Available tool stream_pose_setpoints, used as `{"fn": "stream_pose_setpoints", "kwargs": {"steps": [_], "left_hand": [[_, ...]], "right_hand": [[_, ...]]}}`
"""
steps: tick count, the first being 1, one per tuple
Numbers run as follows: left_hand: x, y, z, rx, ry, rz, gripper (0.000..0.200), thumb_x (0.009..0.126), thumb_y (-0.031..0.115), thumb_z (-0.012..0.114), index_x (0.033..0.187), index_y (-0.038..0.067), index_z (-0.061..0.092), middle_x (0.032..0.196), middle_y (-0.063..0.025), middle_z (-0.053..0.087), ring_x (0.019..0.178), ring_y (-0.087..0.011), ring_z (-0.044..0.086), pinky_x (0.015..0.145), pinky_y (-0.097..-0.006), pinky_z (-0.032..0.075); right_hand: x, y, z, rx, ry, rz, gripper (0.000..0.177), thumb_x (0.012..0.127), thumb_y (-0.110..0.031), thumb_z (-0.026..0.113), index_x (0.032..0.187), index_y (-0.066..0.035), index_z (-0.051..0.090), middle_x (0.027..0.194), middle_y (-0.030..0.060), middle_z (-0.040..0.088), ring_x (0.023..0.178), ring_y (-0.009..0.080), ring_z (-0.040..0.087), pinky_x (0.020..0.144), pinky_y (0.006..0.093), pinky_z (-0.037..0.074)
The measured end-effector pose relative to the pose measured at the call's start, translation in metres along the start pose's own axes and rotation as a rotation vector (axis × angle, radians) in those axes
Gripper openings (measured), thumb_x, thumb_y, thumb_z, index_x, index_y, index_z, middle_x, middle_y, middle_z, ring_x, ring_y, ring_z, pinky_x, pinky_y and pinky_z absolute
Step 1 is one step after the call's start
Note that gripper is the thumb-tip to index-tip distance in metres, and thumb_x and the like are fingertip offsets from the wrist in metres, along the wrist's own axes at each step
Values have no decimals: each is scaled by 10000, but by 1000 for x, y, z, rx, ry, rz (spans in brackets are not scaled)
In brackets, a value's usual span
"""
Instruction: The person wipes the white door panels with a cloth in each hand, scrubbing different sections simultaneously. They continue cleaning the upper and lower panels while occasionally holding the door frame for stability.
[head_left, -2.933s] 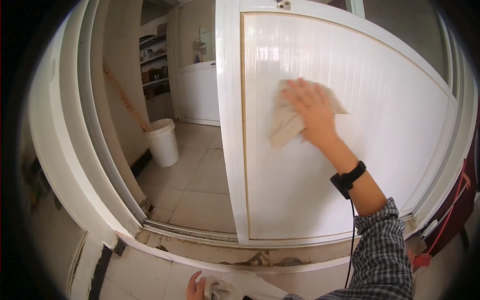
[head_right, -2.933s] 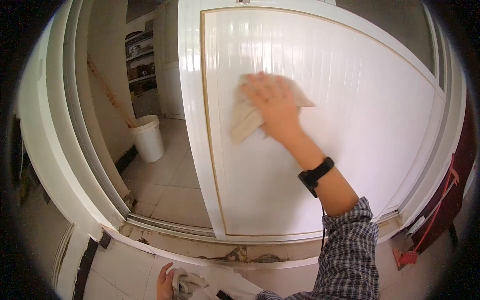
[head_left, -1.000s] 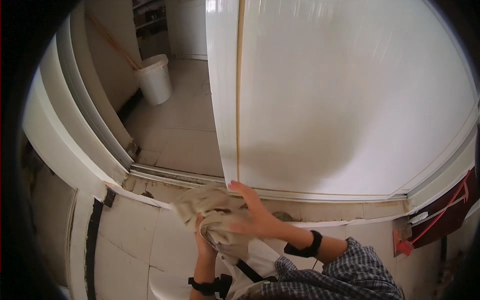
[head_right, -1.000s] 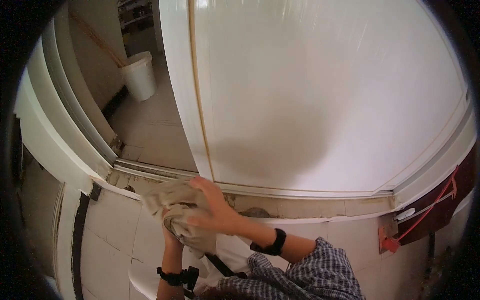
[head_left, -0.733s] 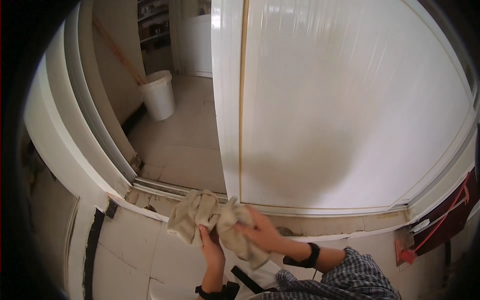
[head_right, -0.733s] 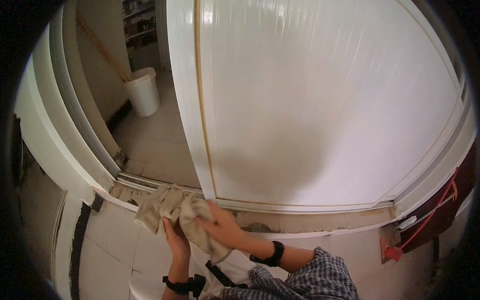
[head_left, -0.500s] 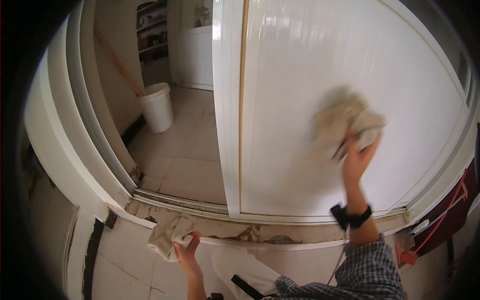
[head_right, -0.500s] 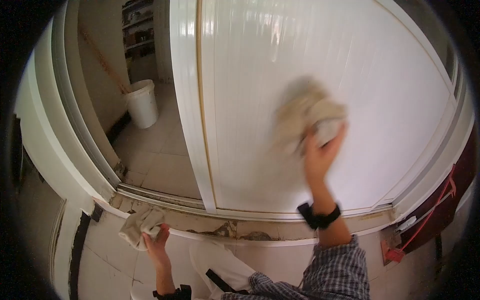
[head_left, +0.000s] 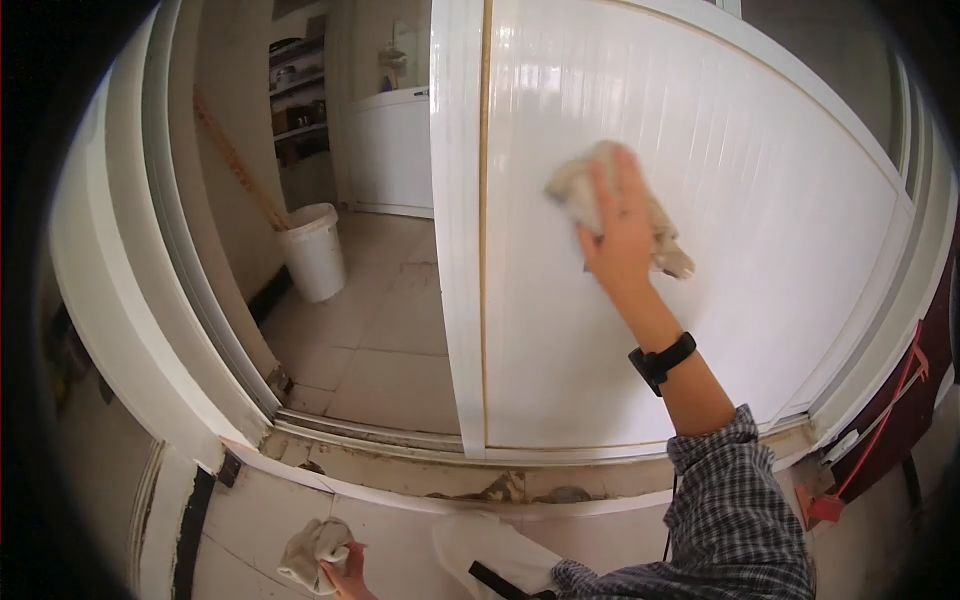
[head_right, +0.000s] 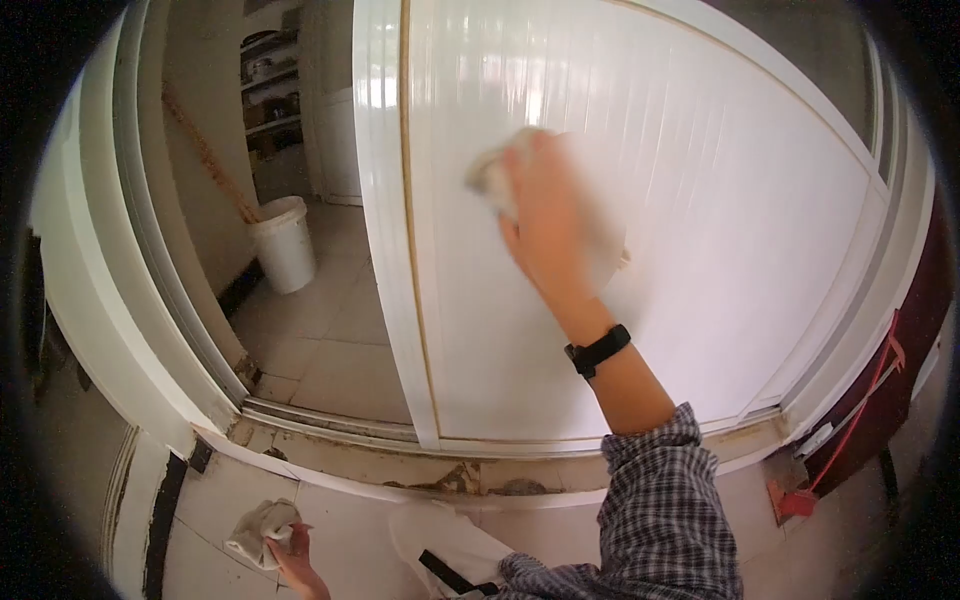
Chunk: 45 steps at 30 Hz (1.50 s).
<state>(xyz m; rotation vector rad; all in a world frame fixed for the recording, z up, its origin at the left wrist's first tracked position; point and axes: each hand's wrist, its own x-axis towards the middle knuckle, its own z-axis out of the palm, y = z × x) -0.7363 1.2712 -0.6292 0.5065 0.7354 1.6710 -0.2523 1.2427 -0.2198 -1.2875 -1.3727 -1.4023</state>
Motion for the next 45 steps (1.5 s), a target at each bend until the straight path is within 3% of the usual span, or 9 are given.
{"fn": "stream_pose_setpoints", "kwargs": {"steps": [5, 8, 12, 14, 17, 25, 35, 38, 45], "left_hand": [[-26, 41, 51, 138, 38, 93, 643, 881, 453, 561, 1331, 39, 362, 1118, -178, 560, 891, -287, 608, 770, -375, 536], [-23, 42, 46, 147, 82, 65, 606, 892, 436, 551, 1315, 34, 387, 1119, -160, 566, 940, -261, 594, 826, -361, 497], [-40, 58, 50, 246, 127, -91, 540, 909, 374, 551, 1301, 29, 412, 1134, -130, 574, 1036, -209, 557, 924, -316, 418], [-53, 74, 57, 409, 56, -169, 529, 904, 360, 560, 1293, 26, 426, 1139, -129, 575, 1045, -208, 550, 929, -314, 411], [-71, 102, 73, 672, -117, -276, 513, 898, 338, 574, 1281, 20, 447, 1148, -128, 575, 1060, -208, 538, 937, -310, 400], [-92, 123, 126, 984, -590, -446, 471, 882, 279, 610, 1250, 6, 501, 1170, -126, 577, 1098, -206, 509, 959, -300, 370], [-117, 85, 150, 765, -867, -461, 464, 844, 166, 662, 1245, -9, 508, 1215, -80, 556, 1118, -177, 496, 959, -301, 374], [-118, 80, 158, 741, -888, -442, 461, 842, 141, 658, 1250, -9, 502, 1217, -82, 555, 1114, -173, 500, 951, -304, 384], [-120, 80, 169, 778, -821, -407, 504, 824, 172, 680, 1257, -10, 497, 1234, -98, 536, 1138, -191, 473, 971, -299, 354]], "right_hand": [[-39, -15, 9, 88, -465, -840, 553, 669, 20, 576, 1207, -89, 511, 1286, 155, 473, 1224, 352, 424, 1039, 440, 349], [10, 8, 1, 83, -508, -787, 495, 692, -23, 584, 1179, -98, 540, 1332, 113, 463, 1223, 324, 443, 1038, 431, 364], [101, 50, -17, -208, -87, -403, 652, 621, 78, 593, 1227, -155, 538, 1293, 124, 489, 1147, 359, 481, 983, 447, 393], [127, 39, -32, -387, 133, -328, 530, 669, 52, 546, 1182, -79, 557, 1212, 127, 546, 1093, 343, 517, 935, 448, 409], [132, 36, -14, -242, 154, -165, 701, 601, 127, 572, 1248, -142, 536, 1272, 124, 505, 1083, 356, 511, 910, 443, 419], [44, -2, 22, -81, -362, -1021, 517, 737, -24, 539, 1245, -112, 503, 1287, 98, 505, 1135, 270, 504, 988, 389, 404], [174, 13, 12, -303, 295, -186, 616, 649, 8, 584, 1240, -156, 526, 1176, 117, 555, 1073, 299, 523, 891, 432, 408], [171, 7, 64, -170, 282, -297, 389, 742, -66, 542, 1123, -127, 594, 1188, 89, 557, 1036, 293, 533, 902, 416, 414], [155, 43, 10, -283, 223, -303, 482, 728, -37, 536, 1184, -189, 572, 1169, 102, 572, 979, 308, 545, 845, 415, 437]]}}
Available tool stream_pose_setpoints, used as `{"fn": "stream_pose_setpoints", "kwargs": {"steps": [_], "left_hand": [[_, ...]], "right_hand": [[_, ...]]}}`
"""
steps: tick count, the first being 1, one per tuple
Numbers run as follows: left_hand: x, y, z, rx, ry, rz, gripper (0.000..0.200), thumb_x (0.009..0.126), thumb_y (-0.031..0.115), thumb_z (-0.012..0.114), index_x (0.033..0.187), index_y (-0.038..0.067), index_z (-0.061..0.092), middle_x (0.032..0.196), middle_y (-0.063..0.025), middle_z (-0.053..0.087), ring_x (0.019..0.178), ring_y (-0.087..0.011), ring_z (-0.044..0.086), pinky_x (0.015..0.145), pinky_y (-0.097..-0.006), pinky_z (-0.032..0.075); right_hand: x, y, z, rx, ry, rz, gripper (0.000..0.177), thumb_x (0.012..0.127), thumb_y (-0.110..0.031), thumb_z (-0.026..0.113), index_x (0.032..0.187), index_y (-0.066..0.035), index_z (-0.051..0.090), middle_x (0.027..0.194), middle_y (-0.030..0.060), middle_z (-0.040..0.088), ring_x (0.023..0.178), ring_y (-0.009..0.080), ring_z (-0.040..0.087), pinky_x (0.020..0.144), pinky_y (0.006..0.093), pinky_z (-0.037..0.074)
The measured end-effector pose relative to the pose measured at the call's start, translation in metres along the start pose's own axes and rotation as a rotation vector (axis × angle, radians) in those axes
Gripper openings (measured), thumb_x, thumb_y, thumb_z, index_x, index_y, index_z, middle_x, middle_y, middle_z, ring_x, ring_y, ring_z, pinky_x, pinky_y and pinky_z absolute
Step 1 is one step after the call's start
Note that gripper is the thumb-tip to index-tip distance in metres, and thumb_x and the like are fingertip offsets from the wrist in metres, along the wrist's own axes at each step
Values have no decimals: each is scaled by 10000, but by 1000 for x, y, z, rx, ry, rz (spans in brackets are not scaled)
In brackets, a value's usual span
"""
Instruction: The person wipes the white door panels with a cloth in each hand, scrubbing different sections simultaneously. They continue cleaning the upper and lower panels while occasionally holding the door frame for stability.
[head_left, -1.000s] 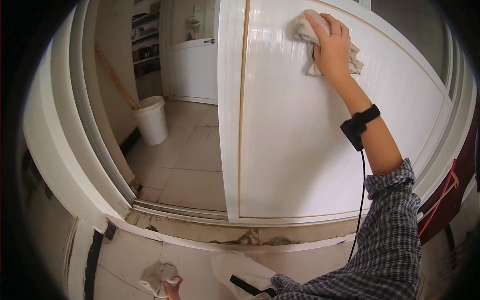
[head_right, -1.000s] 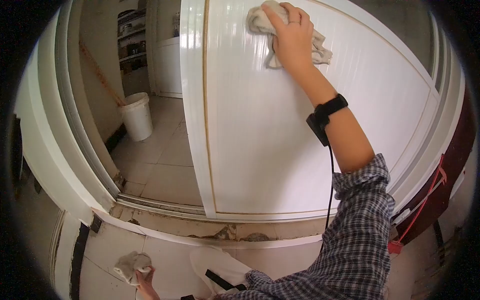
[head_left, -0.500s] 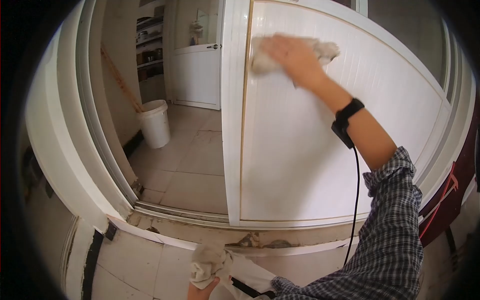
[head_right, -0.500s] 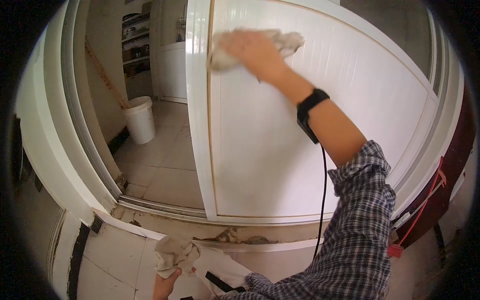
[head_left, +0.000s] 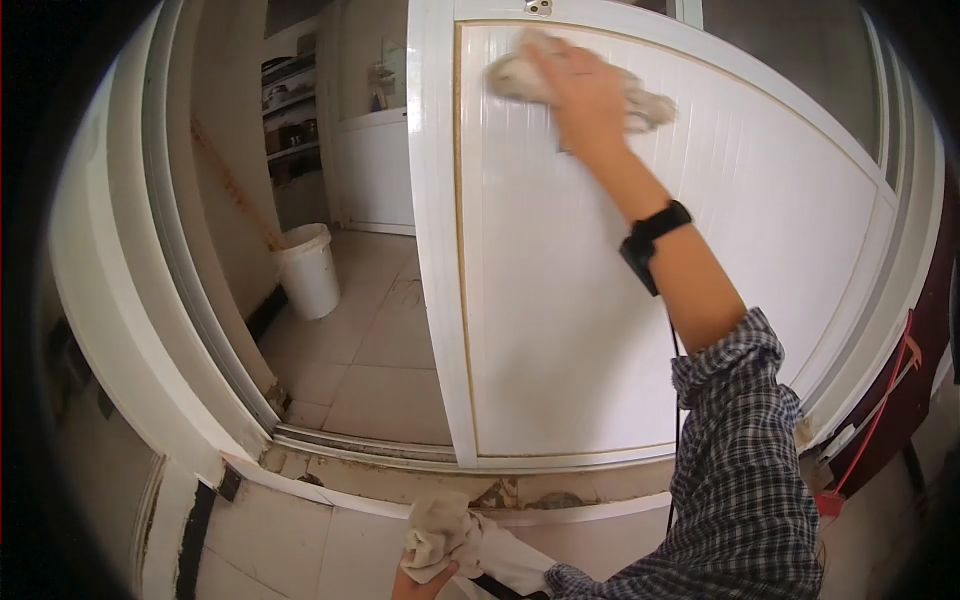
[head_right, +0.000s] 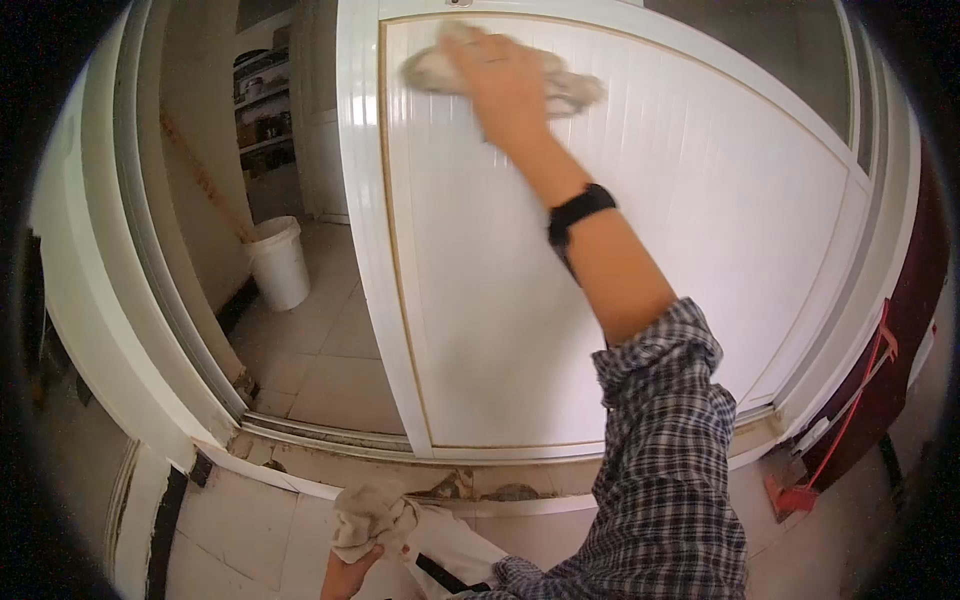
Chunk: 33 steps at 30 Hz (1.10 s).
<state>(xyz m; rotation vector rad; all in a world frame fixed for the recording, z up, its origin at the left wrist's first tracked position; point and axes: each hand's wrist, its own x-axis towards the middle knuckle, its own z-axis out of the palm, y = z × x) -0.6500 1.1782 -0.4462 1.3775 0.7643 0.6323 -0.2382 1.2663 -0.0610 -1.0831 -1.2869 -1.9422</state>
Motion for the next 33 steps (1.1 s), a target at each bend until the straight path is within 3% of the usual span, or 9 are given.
{"fn": "stream_pose_setpoints", "kwargs": {"steps": [8, 11, 15, 18, 22, 25, 28, 31, 33], "left_hand": [[5, 5, -9, 21, 68, -37, 543, 826, 204, 680, 1273, -23, 472, 1261, -104, 512, 1156, -202, 449, 982, -293, 334], [4, 9, -5, 45, 49, -59, 545, 832, 211, 674, 1283, -13, 464, 1276, -98, 497, 1167, -190, 433, 985, -289, 328], [5, 9, -4, 33, 20, -107, 666, 832, 235, 665, 1333, -65, 345, 1322, -188, 435, 1204, -258, 414, 1013, -326, 314], [16, -43, -10, -98, 196, 38, 512, 827, 119, 656, 1263, -37, 439, 1127, -104, 582, 1034, -193, 542, 916, -307, 409], [14, -27, -7, -26, 199, 30, 447, 840, 133, 642, 1219, -44, 486, 1148, -105, 571, 1025, -192, 541, 908, -309, 411], [12, -36, -10, -28, 219, 51, 441, 859, 165, 628, 1223, -38, 483, 1148, -109, 567, 1005, -191, 550, 893, -313, 422], [15, -29, -2, -45, 273, 65, 465, 880, 203, 609, 1249, -35, 456, 1157, -117, 556, 1014, -190, 542, 902, -317, 413], [13, -12, 4, -137, 279, -19, 490, 865, 175, 616, 1267, -45, 443, 1221, -111, 519, 1108, -191, 481, 970, -315, 347], [14, -13, 1, -132, 232, -17, 515, 866, 184, 616, 1285, -45, 422, 1245, -114, 501, 1129, -195, 466, 987, -317, 329]], "right_hand": [[-47, 101, -62, -111, 308, 533, 538, 650, 1, 564, 1185, -49, 546, 1106, 175, 584, 990, 378, 539, 866, 457, 419], [-31, 79, -34, -85, 321, 328, 511, 640, 14, 547, 1150, -21, 561, 1102, 189, 579, 1005, 389, 526, 885, 468, 399], [-37, -13, -23, 204, -44, 232, 470, 663, 25, 522, 1125, -39, 580, 1158, 181, 559, 1120, 370, 482, 970, 459, 367], [-105, -60, -28, 381, -310, -274, 428, 740, -18, 522, 1157, -101, 571, 1213, 131, 544, 1182, 321, 467, 1007, 477, 354], [-138, -48, -67, 372, -533, -723, 421, 797, -98, 507, 1211, -154, 550, 1293, 110, 494, 1238, 304, 430, 1029, 486, 336], [-100, 18, -60, 120, -435, -465, 501, 718, -46, 562, 1210, -142, 552, 1259, 119, 525, 1198, 309, 462, 998, 476, 366], [-58, 46, -74, 99, -97, 125, 610, 593, 53, 587, 1191, -65, 550, 1214, 191, 535, 1089, 374, 490, 936, 469, 380], [-84, 13, -63, 73, -63, 259, 600, 611, 35, 585, 1199, -82, 551, 1228, 183, 529, 1090, 376, 489, 941, 474, 373], [-132, -36, -55, 55, -258, 52, 507, 727, -39, 547, 1225, -140, 542, 1284, 149, 504, 1164, 354, 458, 988, 492, 336]]}}
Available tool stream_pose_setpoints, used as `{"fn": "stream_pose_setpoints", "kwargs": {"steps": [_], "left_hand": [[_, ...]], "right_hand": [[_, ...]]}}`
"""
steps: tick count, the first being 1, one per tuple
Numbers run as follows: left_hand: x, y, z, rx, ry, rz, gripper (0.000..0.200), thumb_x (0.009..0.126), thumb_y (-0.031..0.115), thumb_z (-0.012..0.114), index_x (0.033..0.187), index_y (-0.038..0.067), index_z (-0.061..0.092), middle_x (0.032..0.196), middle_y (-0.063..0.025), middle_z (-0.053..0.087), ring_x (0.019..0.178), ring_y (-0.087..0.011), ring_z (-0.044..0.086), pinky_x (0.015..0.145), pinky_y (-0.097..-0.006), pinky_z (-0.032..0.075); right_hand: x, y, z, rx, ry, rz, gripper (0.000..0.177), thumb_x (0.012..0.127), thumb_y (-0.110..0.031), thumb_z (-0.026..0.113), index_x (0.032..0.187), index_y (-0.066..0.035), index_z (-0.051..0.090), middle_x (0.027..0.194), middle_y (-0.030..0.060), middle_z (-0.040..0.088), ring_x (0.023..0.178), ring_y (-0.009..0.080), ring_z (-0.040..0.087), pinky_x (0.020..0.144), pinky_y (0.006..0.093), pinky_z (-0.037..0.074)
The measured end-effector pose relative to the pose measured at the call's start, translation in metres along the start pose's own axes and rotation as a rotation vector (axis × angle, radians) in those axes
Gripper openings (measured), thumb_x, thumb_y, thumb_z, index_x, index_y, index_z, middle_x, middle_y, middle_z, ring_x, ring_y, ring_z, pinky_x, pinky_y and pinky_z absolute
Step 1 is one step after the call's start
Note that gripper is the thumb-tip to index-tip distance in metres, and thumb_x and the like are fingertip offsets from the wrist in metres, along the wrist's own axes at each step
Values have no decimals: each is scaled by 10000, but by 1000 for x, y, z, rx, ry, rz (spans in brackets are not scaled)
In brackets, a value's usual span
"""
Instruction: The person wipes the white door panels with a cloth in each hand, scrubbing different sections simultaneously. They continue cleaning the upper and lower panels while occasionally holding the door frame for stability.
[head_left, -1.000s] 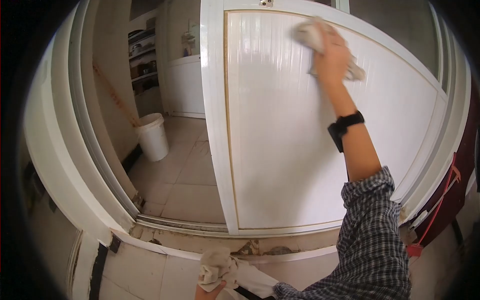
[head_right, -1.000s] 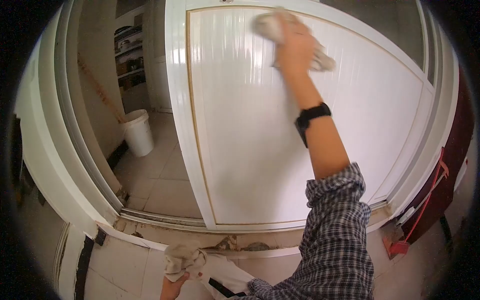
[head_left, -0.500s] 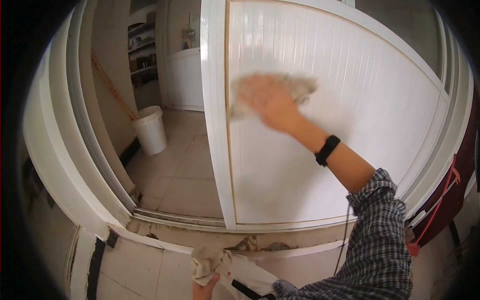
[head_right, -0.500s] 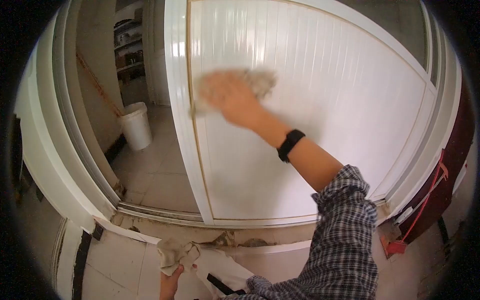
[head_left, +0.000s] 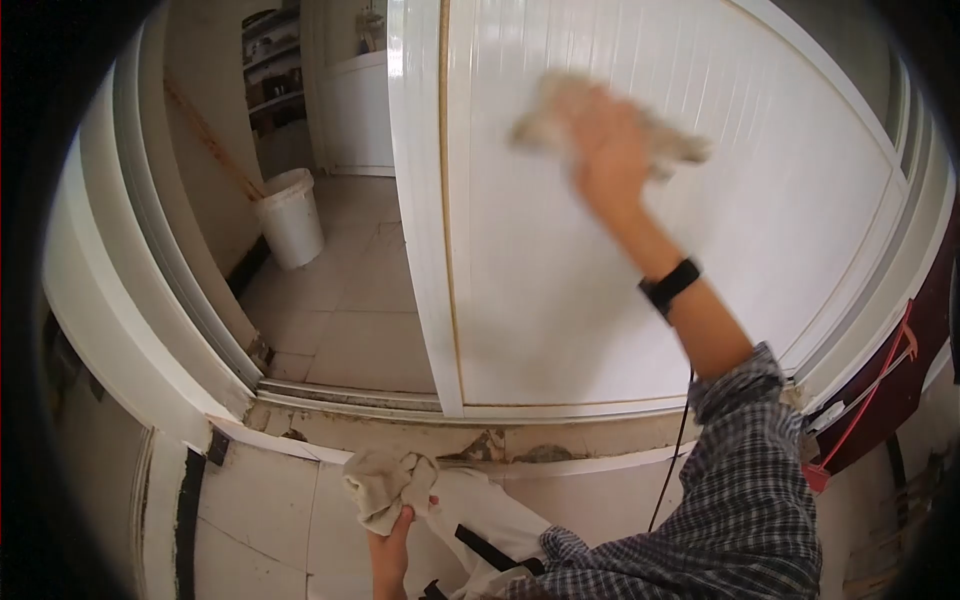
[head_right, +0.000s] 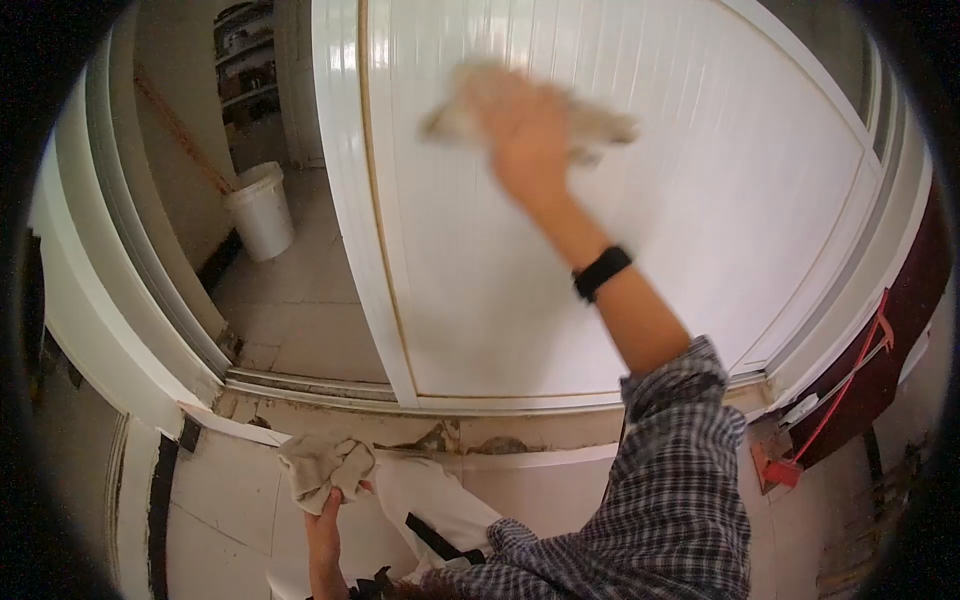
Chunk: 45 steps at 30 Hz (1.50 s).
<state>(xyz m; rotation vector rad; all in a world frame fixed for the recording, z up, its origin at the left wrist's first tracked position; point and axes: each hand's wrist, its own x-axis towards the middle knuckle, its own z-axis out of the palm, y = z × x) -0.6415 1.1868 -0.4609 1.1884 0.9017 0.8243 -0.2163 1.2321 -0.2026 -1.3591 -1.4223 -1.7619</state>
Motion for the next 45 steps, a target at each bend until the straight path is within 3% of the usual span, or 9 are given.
{"fn": "stream_pose_setpoints", "kwargs": {"steps": [2, 8, 13, 18, 25, 27, 32, 42, 45], "left_hand": [[5, -9, -3, 12, 22, 27, 526, 869, 193, 615, 1292, -45, 413, 1252, -117, 496, 1136, -200, 466, 990, -319, 331], [5, -16, -1, -20, 63, 37, 534, 883, 212, 598, 1302, -49, 395, 1269, -121, 482, 1157, -213, 462, 1003, -336, 336], [8, -28, -4, 13, 110, 66, 542, 904, 223, 571, 1325, -45, 362, 1289, -129, 467, 1161, -215, 464, 1006, -346, 345], [26, -58, -3, -229, 241, 108, 489, 933, 210, 521, 1320, -36, 353, 1271, -125, 475, 1154, -214, 478, 1011, -371, 362], [32, -52, 0, -140, 140, 184, 492, 929, 197, 517, 1332, -13, 329, 1258, -135, 486, 1136, -237, 511, 1000, -421, 392], [31, -48, 5, -182, 185, 203, 499, 930, 193, 513, 1340, -10, 315, 1261, -139, 486, 1132, -245, 517, 993, -425, 401], [48, -48, 19, -334, 159, 297, 503, 933, 182, 507, 1352, -6, 300, 1274, -136, 480, 1148, -258, 505, 988, -424, 408], [62, -47, 32, -86, 195, 313, 512, 809, 103, 679, 1238, -26, 433, 1181, -127, 532, 1048, -206, 537, 913, -312, 429], [58, -39, 42, -112, 255, 291, 511, 760, 59, 693, 1204, -29, 454, 1133, -117, 548, 1006, -198, 556, 886, -296, 443]], "right_hand": [[-56, -50, 4, 44, -391, -227, 409, 826, -143, 496, 1233, -162, 531, 1342, 129, 460, 1253, 321, 404, 1031, 509, 297], [-204, -106, 5, 347, -416, -691, 395, 862, -173, 493, 1253, -121, 493, 1375, 122, 414, 1299, 332, 347, 1103, 470, 253], [-52, -40, -9, 235, -65, -16, 470, 739, -91, 595, 1202, -165, 565, 1288, 84, 510, 1207, 304, 448, 1002, 494, 329], [-45, -51, -6, 65, -2, 159, 696, 619, 46, 557, 1274, -186, 522, 1377, 99, 429, 1271, 397, 358, 993, 614, 258], [-278, -182, -3, 250, -659, -417, 536, 805, -158, 517, 1334, -164, 428, 1456, 98, 316, 1345, 329, 279, 1117, 529, 164], [-311, -197, -22, 395, -842, -315, 591, 758, -105, 571, 1329, -156, 424, 1430, 107, 351, 1324, 322, 314, 1099, 506, 214], [-265, -261, -89, 1076, -909, 906, 690, 682, -76, 645, 1308, -84, 356, 1210, 183, 498, 1094, 382, 511, 899, 456, 411], [-198, -303, -131, 1889, -837, 658, 642, 796, -229, 628, 1305, -12, 302, 1361, 186, 327, 1204, 378, 399, 988, 420, 333], [-207, -283, -125, 1670, -1001, 785, 626, 833, -239, 614, 1335, -29, 306, 1381, 169, 313, 1264, 311, 346, 1034, 390, 293]]}}
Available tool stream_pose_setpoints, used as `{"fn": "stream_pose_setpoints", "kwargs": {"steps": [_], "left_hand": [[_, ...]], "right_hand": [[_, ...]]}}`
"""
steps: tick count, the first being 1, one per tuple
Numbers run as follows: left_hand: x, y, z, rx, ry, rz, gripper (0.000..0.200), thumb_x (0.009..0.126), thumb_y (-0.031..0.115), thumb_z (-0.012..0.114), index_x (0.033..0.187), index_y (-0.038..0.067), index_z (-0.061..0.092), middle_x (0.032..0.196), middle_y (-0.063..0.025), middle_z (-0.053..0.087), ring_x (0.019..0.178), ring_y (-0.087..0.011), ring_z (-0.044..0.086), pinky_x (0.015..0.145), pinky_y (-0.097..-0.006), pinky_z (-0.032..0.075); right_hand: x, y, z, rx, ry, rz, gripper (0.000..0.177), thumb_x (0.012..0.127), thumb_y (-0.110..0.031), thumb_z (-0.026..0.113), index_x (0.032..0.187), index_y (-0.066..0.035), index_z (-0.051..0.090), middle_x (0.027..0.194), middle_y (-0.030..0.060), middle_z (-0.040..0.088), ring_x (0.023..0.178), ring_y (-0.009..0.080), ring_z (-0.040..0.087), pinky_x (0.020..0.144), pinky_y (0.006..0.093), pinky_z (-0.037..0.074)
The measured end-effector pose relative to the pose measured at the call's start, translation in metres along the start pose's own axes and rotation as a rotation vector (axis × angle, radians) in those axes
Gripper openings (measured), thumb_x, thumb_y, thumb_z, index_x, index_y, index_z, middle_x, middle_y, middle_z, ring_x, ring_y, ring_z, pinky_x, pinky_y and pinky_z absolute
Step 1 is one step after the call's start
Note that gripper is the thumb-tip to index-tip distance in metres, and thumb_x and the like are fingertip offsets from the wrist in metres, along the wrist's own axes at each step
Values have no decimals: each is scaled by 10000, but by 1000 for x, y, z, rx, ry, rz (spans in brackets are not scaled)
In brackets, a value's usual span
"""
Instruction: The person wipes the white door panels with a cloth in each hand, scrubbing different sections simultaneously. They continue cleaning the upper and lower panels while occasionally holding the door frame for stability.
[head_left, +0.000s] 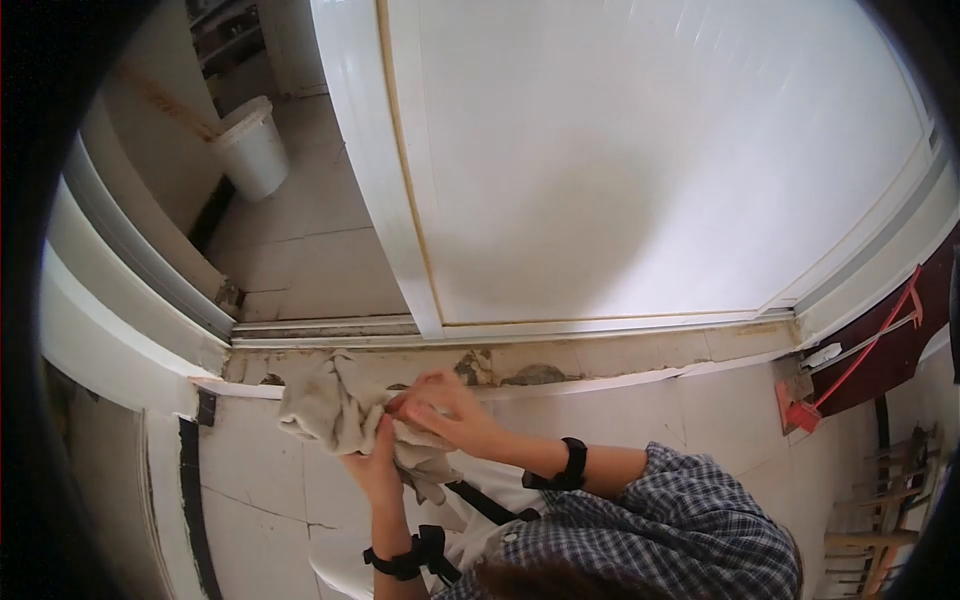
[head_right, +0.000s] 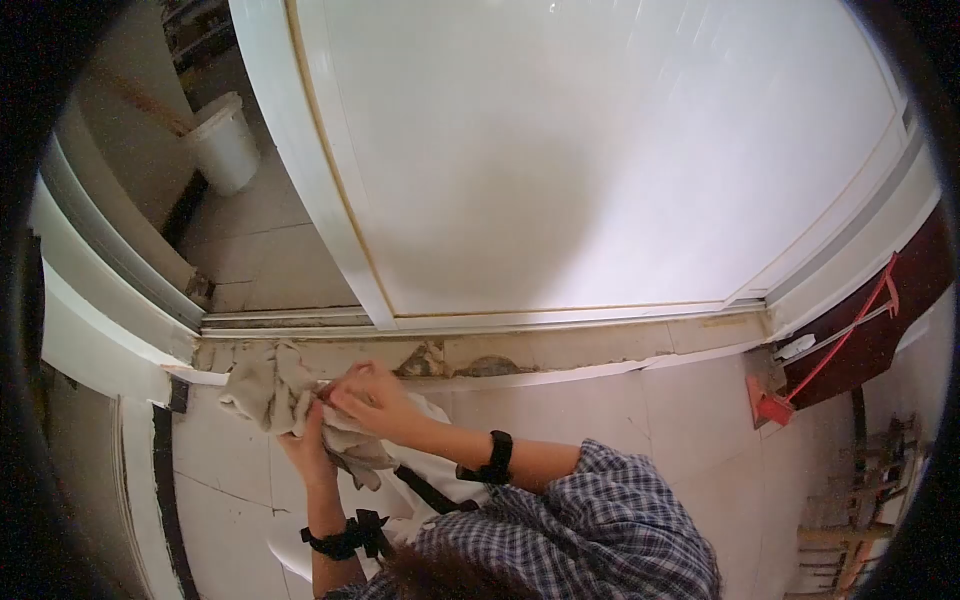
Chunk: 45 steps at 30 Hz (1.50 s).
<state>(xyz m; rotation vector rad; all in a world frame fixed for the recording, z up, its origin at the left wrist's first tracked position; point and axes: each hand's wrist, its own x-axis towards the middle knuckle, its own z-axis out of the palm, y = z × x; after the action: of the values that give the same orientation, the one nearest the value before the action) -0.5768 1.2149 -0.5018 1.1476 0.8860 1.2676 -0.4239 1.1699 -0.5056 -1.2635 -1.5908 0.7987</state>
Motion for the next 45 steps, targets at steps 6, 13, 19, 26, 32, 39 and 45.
{"fn": "stream_pose_setpoints", "kwargs": {"steps": [6, 13, 19, 26, 32, 39, 45], "left_hand": [[-23, 2, 32, 528, -367, 54, 615, 666, 91, 719, 1199, -33, 437, 1122, -158, 559, 986, -264, 582, 856, -347, 465], [-29, 27, 52, 470, -686, -94, 833, 684, 4, 667, 1376, -13, 204, 1187, -184, 535, 913, -227, 607, 856, -321, 468], [-9, 24, 32, 465, -546, 156, 997, 661, -76, 602, 1455, 38, 9, 1269, -147, 507, 886, -154, 576, 848, -269, 454], [2, 19, 18, 398, -419, 196, 907, 696, -84, 542, 1463, 68, 84, 1254, -136, 520, 901, -159, 553, 854, -272, 436], [1, 13, 14, 323, -343, 146, 833, 739, -44, 543, 1459, 65, 137, 1212, -129, 539, 913, -158, 544, 860, -279, 420], [-2, 11, 4, 348, -273, 121, 755, 767, -29, 528, 1442, 69, 205, 1168, -125, 547, 933, -161, 526, 876, -288, 411], [-1, 5, -1, 306, -241, 79, 749, 764, -45, 555, 1426, 51, 220, 1154, -133, 542, 930, -174, 516, 880, -290, 405]], "right_hand": [[0, -39, -31, 630, 146, 295, 637, 827, -211, 657, 1348, -43, 333, 1272, 104, 469, 1238, 208, 384, 1031, 344, 312], [-24, -6, -58, 904, 631, 348, 801, 761, -174, 733, 1387, -31, 253, 1173, 95, 543, 1073, 171, 521, 905, 291, 431], [-37, -46, -228, -306, 1416, -368, 478, 732, -143, 756, 1112, -22, 493, 1163, 134, 480, 1024, 200, 484, 903, 334, 397], [-15, -53, -309, -1377, 1296, -521, 524, 631, -193, 762, 1062, -2, 534, 1249, 213, 442, 1059, 402, 451, 927, 477, 367], [-43, 98, -261, -1414, 1243, -398, 490, 678, -203, 693, 1109, -44, 525, 1215, 212, 448, 1097, 427, 414, 918, 534, 338], [-57, 110, -250, -1248, 1278, -265, 553, 717, -243, 657, 1161, 14, 450, 1229, 241, 407, 1125, 434, 367, 941, 562, 267], [4, -42, -311, -1198, 1440, -606, 500, 661, -92, 613, 1146, -42, 504, 1324, 263, 376, 1184, 418, 366, 986, 508, 272]]}}
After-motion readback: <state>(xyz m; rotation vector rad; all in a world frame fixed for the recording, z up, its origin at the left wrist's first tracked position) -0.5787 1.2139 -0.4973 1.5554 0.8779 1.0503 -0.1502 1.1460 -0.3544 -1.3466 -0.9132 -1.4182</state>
